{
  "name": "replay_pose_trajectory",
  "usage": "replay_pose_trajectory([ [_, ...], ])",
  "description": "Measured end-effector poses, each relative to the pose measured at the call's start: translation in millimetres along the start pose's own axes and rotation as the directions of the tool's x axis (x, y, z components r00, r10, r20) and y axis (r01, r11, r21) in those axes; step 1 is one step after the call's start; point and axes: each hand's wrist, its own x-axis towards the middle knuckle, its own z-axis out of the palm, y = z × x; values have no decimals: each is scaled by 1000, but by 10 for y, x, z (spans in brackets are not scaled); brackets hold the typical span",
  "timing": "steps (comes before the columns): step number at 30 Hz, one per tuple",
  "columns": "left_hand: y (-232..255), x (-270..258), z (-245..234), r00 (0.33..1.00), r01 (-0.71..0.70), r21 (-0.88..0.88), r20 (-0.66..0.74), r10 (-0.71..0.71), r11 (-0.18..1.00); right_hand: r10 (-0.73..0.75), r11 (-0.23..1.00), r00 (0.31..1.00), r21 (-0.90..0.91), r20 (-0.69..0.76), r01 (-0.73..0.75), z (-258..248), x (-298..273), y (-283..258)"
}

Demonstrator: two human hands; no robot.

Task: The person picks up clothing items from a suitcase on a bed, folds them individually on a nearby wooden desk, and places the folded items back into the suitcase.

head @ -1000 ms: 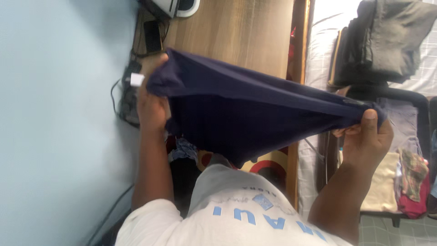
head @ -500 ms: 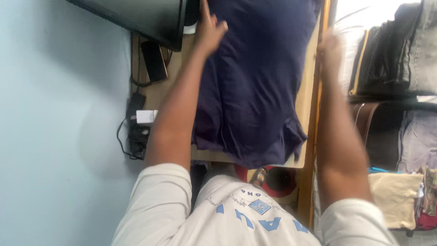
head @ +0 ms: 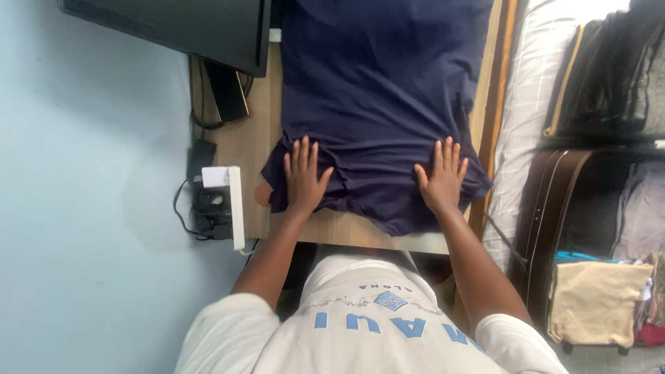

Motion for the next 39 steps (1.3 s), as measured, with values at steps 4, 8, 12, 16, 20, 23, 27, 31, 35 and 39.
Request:
replay_pose_trajectory([
  [4,-101,-445,1,992,75,-68,-92,-81,995,-155,988,988,17,-10,155,-185,-246,80],
  [8,-208,-1007,129,978,191,-106,-65,-199,976,-356,934,916,42,183,354,-78,-688,6],
  [12,-318,-1023,134,961,275,52,-16,-275,960,-412,896,853,-29,320,444,47,-837,-79],
  [16,-304,-1065,-74,929,362,157,17,-369,919,-448,882,806,46,387,468,13,-937,-74],
  [20,217,-946,-305,963,267,34,-37,-266,963,-468,880,826,77,314,469,-194,-1004,100],
  [23,841,-963,-334,996,80,-132,41,-76,988,-314,939,947,169,72,299,-448,-983,409],
  [27,1228,-1099,-105,990,83,-68,120,-74,994,-208,967,977,140,-45,213,-679,-945,864],
  [31,959,-1259,-19,968,130,71,206,-142,989,-163,946,985,274,-48,170,-543,-923,1332],
  [35,724,-1357,-221,895,87,221,411,-173,971,17,665,1000,747,-14,-1,-146,-1033,1859],
  [39,998,-1098,-357,754,204,260,573,-321,944,249,-191,771,810,586,-554,334,-1170,2349],
])
